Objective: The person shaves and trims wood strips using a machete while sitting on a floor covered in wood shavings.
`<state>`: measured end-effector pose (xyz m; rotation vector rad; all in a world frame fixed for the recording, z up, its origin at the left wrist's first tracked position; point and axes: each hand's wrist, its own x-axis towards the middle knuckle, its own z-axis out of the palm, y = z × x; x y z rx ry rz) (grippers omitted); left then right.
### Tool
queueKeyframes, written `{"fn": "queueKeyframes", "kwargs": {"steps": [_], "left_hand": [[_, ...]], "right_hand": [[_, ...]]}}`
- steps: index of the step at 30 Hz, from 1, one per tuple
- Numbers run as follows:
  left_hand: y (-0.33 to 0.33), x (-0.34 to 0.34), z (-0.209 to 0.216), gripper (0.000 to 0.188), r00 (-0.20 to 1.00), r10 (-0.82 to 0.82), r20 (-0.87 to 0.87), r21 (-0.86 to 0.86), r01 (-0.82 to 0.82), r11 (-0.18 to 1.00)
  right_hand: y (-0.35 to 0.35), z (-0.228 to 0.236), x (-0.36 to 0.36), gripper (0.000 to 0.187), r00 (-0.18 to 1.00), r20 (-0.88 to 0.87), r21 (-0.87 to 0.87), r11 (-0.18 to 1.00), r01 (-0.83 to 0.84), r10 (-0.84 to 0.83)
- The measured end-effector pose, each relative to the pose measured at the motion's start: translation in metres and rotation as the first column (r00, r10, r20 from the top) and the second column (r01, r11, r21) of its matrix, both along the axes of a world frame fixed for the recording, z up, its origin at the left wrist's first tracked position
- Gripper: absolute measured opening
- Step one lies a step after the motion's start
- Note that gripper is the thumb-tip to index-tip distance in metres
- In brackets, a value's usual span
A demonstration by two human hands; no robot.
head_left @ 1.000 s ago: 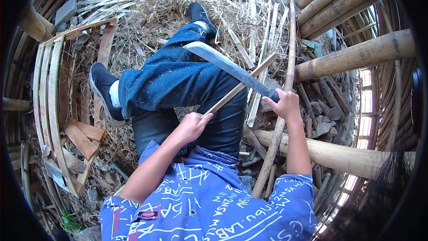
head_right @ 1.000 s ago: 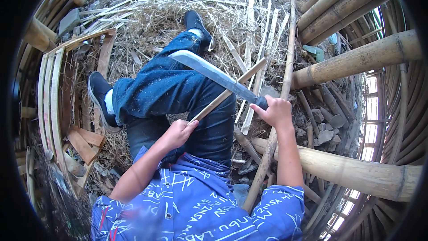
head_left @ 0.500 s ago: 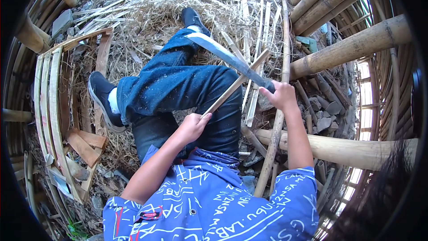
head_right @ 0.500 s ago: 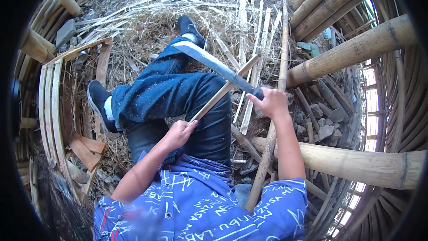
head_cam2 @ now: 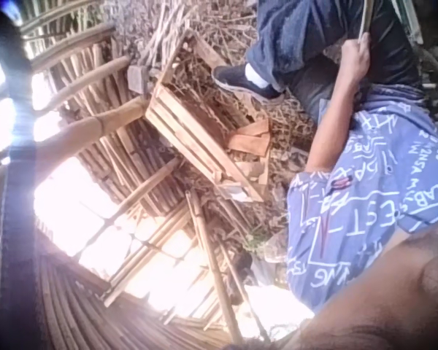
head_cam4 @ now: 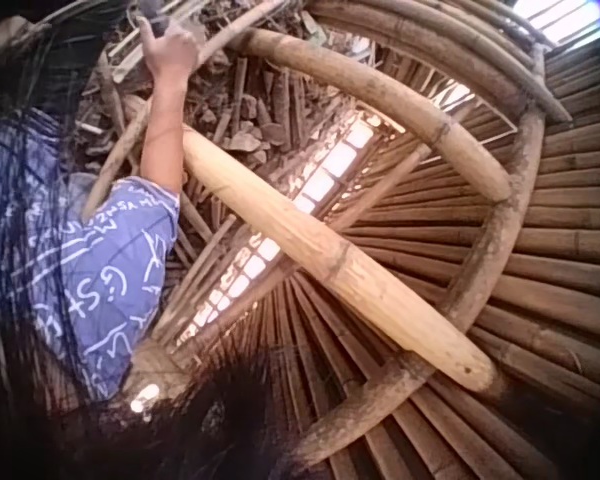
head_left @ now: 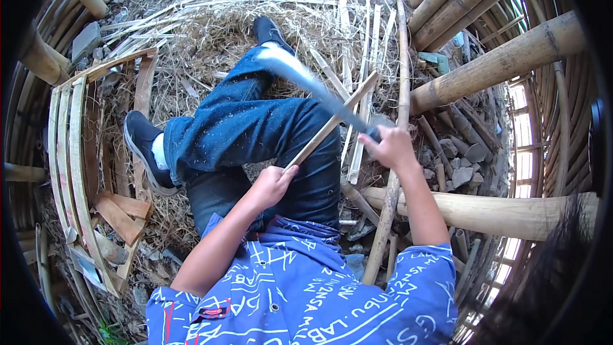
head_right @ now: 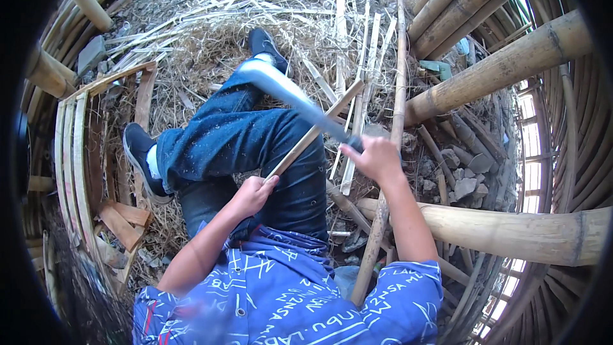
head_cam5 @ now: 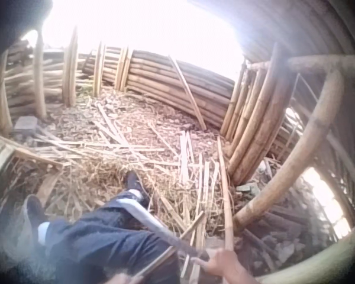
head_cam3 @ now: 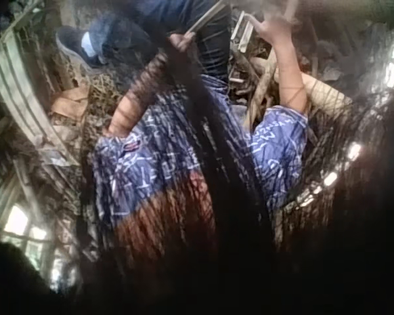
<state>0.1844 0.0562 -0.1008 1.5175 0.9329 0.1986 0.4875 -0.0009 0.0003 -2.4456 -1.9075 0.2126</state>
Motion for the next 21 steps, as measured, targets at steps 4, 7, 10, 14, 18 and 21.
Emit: {"fn": "queueKeyframes", "kwargs": {"steps": [4,7,10,14,18,21], "left_hand": [[0.000,0.000,0.001,0.061,1.000,-0.018,0.003,-0.036,0.018,0.999],[0.002,0.004,0.005,0.061,0.999,-0.030,0.017,-0.026,0.031,0.999],[0.004,0.004,0.000,0.061,0.998,-0.008,0.057,-0.006,0.009,1.000],[0.001,0.000,0.003,0.061,1.000,-0.012,-0.002,-0.043,0.011,0.999],[0.001,0.004,0.011,0.062,0.993,0.006,0.119,-0.012,-0.005,1.000],[-0.001,0.001,0.000,0.059,1.000,-0.004,0.028,-0.055,0.006,0.998]], "right_hand": [[-0.007,-0.006,0.013,0.064,0.950,0.232,-0.073,0.978,-0.196,0.208],[0.008,0.010,0.048,0.062,0.976,-0.050,0.016,0.977,0.213,-0.212],[0.009,0.014,0.034,0.064,0.960,-0.153,-0.119,0.969,0.217,-0.234],[-0.006,0.003,0.002,0.065,0.983,0.130,-0.062,0.990,-0.125,0.132],[0.010,0.013,0.057,0.069,0.948,-0.174,-0.044,0.964,0.262,-0.266],[0.009,-0.014,0.052,0.066,0.967,-0.128,0.038,0.973,0.226,-0.220]]}}
